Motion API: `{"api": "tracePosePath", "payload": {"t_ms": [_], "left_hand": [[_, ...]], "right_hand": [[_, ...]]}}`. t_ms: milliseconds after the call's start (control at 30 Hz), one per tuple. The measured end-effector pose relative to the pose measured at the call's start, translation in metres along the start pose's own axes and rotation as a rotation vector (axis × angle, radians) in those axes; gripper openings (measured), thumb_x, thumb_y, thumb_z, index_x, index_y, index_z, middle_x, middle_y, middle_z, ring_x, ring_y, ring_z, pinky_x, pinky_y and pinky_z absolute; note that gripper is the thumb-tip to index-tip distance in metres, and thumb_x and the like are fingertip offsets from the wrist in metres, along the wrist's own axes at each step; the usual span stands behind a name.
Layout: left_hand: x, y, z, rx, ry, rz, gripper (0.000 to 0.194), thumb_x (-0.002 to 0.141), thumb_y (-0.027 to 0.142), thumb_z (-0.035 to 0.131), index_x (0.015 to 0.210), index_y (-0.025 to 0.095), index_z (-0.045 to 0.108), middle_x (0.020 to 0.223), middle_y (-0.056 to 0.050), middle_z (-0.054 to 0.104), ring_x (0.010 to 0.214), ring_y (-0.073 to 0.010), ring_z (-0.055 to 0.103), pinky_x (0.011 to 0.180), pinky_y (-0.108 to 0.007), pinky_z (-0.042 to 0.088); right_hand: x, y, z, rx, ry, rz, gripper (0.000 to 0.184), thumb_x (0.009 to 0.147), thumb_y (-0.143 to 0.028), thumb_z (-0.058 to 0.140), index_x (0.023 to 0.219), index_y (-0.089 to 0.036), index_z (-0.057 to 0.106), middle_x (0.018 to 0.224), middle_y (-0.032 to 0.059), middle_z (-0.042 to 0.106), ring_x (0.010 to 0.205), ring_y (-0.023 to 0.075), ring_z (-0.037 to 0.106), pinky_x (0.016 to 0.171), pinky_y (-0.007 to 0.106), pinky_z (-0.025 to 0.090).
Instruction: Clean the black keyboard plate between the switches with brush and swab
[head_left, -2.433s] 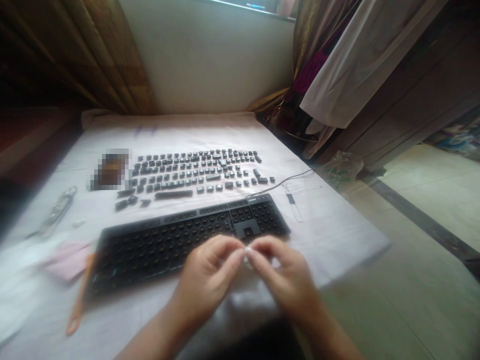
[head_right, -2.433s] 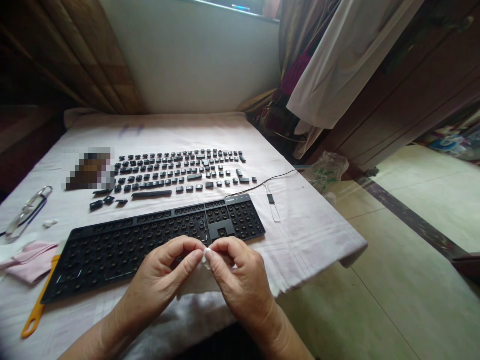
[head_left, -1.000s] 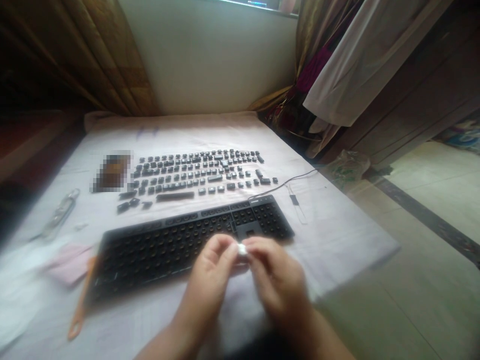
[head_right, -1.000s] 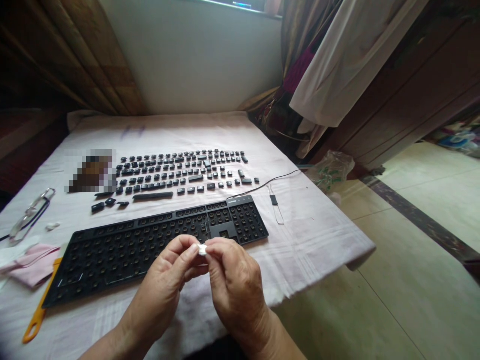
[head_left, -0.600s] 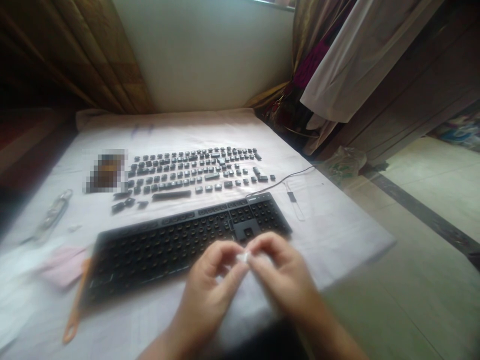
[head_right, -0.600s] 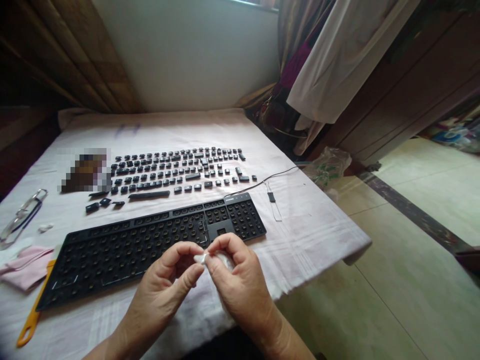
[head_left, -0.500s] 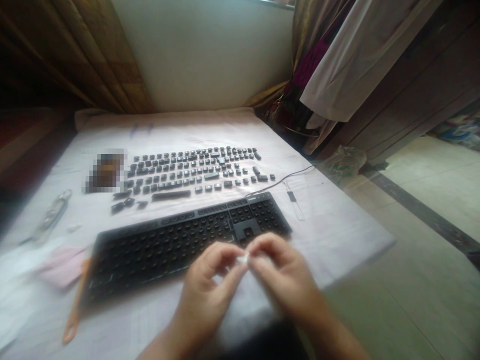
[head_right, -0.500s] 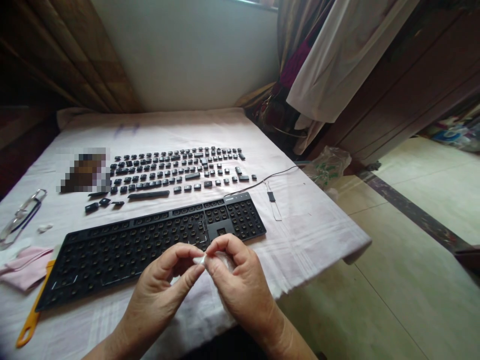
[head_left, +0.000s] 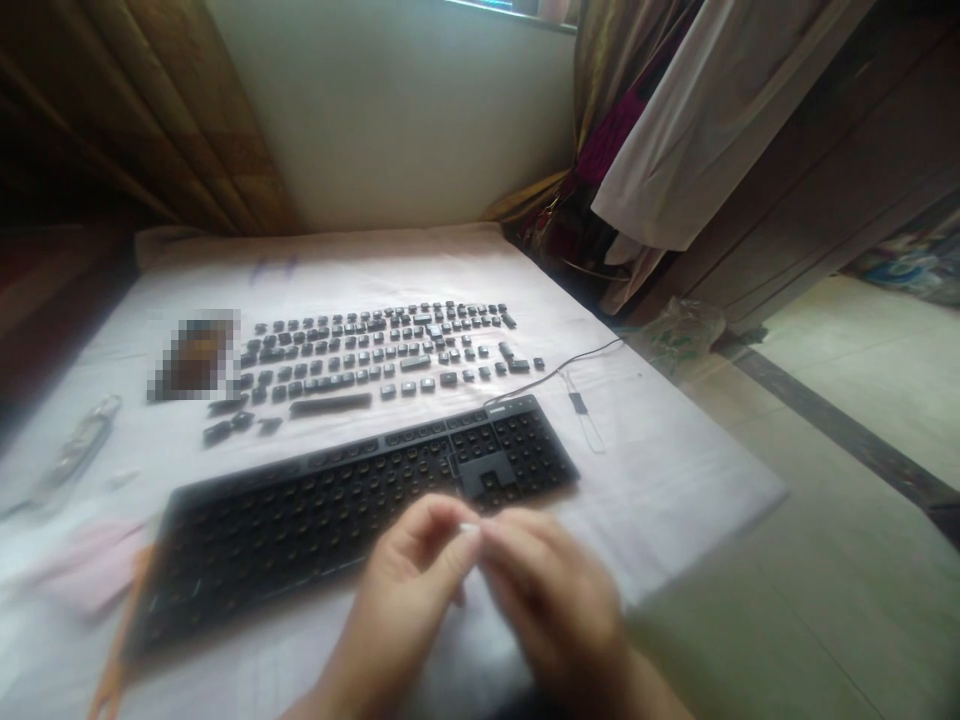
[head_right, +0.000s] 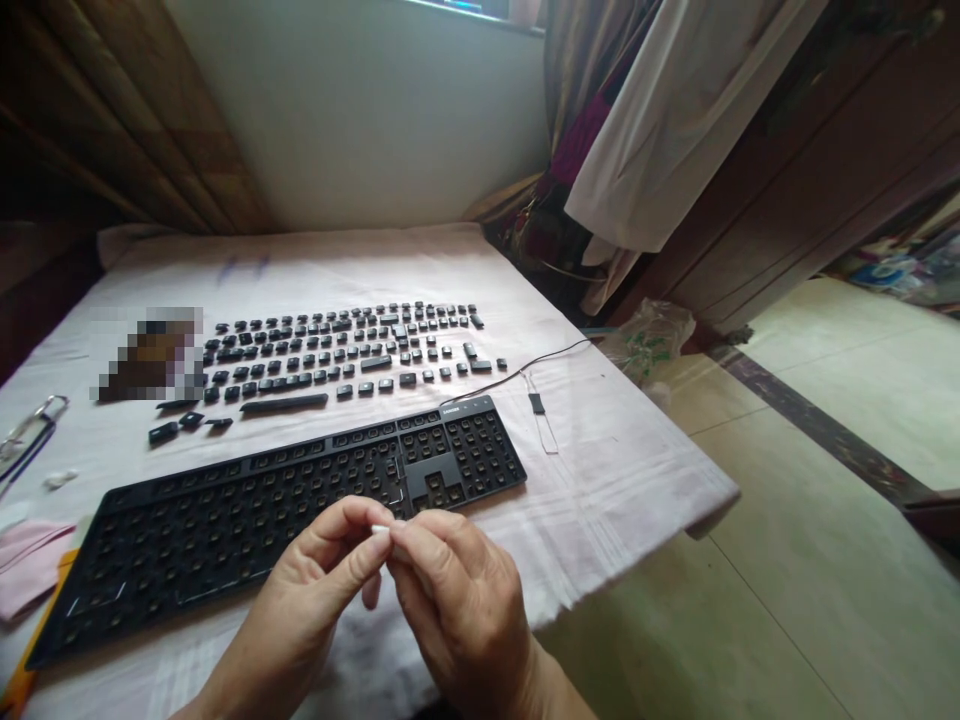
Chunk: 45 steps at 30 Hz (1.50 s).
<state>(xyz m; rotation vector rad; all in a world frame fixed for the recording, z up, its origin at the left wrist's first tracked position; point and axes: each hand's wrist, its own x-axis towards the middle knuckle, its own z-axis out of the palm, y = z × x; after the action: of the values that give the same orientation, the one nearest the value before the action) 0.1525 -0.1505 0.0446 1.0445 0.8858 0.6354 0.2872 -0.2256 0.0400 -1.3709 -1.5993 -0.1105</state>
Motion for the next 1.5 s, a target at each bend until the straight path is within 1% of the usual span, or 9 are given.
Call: {"api": "tracePosePath", "payload": {"t_ms": [233, 433, 533, 667, 800, 967, 1167, 1367, 1500], "left_hand": [[0.014, 0.006, 0.013, -0.016, -0.088, -0.011, 0.033, 0.073, 0.049, 0.080, 0.078, 0.019, 0.067, 0.072, 0.002, 0.060, 0.062, -0.0080, 0.049, 0.062, -0.019, 0.044], [0.042, 0.006, 0.024, 0.021, -0.158, -0.027, 0.031, 0.079, 0.049, 0.073, 0.086, 0.020, 0.064, 0.079, 0.002, 0.063, 0.064, -0.0087, 0.053, 0.061, -0.019, 0.045], [0.056, 0.005, 0.018, 0.253, -0.139, 0.148, 0.019, 0.087, 0.039, 0.067, 0.096, 0.023, 0.064, 0.087, 0.001, 0.067, 0.077, -0.0117, 0.062, 0.069, -0.021, 0.049], [0.071, 0.000, 0.009, 0.778, -0.220, 0.718, 0.009, 0.090, 0.022, 0.061, 0.098, 0.024, 0.063, 0.092, 0.001, 0.071, 0.087, -0.0128, 0.065, 0.081, -0.023, 0.051], [0.082, -0.021, 0.008, 1.148, -0.195, 1.086, 0.020, 0.093, 0.033, 0.057, 0.107, 0.022, 0.067, 0.114, 0.000, 0.073, 0.114, -0.0196, 0.061, 0.108, -0.033, 0.040], [0.090, -0.048, 0.011, 1.269, -0.117, 1.193, 0.025, 0.091, 0.030, 0.056, 0.110, 0.020, 0.069, 0.121, -0.001, 0.072, 0.123, -0.0184, 0.057, 0.122, -0.035, 0.020], [0.095, -0.051, 0.010, 1.231, -0.036, 1.257, 0.019, 0.092, 0.024, 0.055, 0.102, 0.021, 0.071, 0.113, 0.001, 0.075, 0.115, -0.0187, 0.062, 0.122, -0.039, 0.024], [0.098, -0.046, -0.003, 1.409, -0.225, 1.313, 0.027, 0.095, 0.031, 0.054, 0.117, 0.024, 0.069, 0.128, 0.000, 0.069, 0.123, -0.0207, 0.059, 0.124, -0.044, 0.018], [0.097, -0.044, -0.007, 1.431, -0.237, 1.301, 0.028, 0.095, 0.030, 0.054, 0.119, 0.024, 0.068, 0.131, -0.001, 0.067, 0.125, -0.0226, 0.058, 0.124, -0.047, 0.018]], "right_hand": [[0.012, 0.023, -0.012, -0.093, 0.001, -0.104, 0.024, 0.092, -0.007, 0.054, 0.110, -0.021, 0.060, 0.081, 0.0017, 0.076, 0.070, 0.0133, 0.072, 0.068, 0.021, 0.058], [0.030, 0.045, -0.020, -0.036, -0.015, 0.027, 0.018, 0.087, -0.011, 0.054, 0.100, -0.023, 0.059, 0.073, -0.0008, 0.072, 0.060, 0.0133, 0.068, 0.058, 0.022, 0.056], [0.038, 0.068, -0.028, -0.127, 0.029, 0.163, 0.012, 0.084, -0.012, 0.057, 0.089, -0.022, 0.062, 0.070, -0.0016, 0.070, 0.059, 0.0132, 0.068, 0.058, 0.021, 0.054], [0.045, 0.104, -0.034, -0.221, 0.031, 0.374, 0.008, 0.083, -0.018, 0.059, 0.078, -0.022, 0.065, 0.057, -0.0064, 0.062, 0.036, 0.0070, 0.050, 0.037, 0.018, 0.039], [0.050, 0.125, -0.027, -0.259, -0.078, 0.375, 0.012, 0.081, -0.019, 0.057, 0.072, -0.021, 0.065, 0.058, -0.0045, 0.066, 0.044, 0.0099, 0.059, 0.046, 0.019, 0.045], [0.043, 0.137, -0.016, -0.229, -0.098, 0.340, 0.010, 0.083, -0.017, 0.058, 0.079, -0.021, 0.066, 0.067, -0.0029, 0.071, 0.051, 0.0109, 0.064, 0.051, 0.019, 0.049], [0.038, 0.140, -0.014, -0.216, -0.136, 0.384, 0.010, 0.084, -0.017, 0.059, 0.080, -0.022, 0.066, 0.069, -0.0025, 0.072, 0.053, 0.0120, 0.066, 0.049, 0.019, 0.048], [0.041, 0.138, -0.010, -0.245, -0.172, 0.412, 0.010, 0.084, -0.019, 0.060, 0.078, -0.023, 0.067, 0.068, -0.0019, 0.072, 0.054, 0.0134, 0.067, 0.053, 0.022, 0.050], [0.041, 0.137, -0.007, -0.264, -0.162, 0.407, 0.010, 0.085, -0.020, 0.060, 0.079, -0.023, 0.067, 0.069, -0.0012, 0.073, 0.053, 0.0137, 0.066, 0.053, 0.023, 0.050]]}}
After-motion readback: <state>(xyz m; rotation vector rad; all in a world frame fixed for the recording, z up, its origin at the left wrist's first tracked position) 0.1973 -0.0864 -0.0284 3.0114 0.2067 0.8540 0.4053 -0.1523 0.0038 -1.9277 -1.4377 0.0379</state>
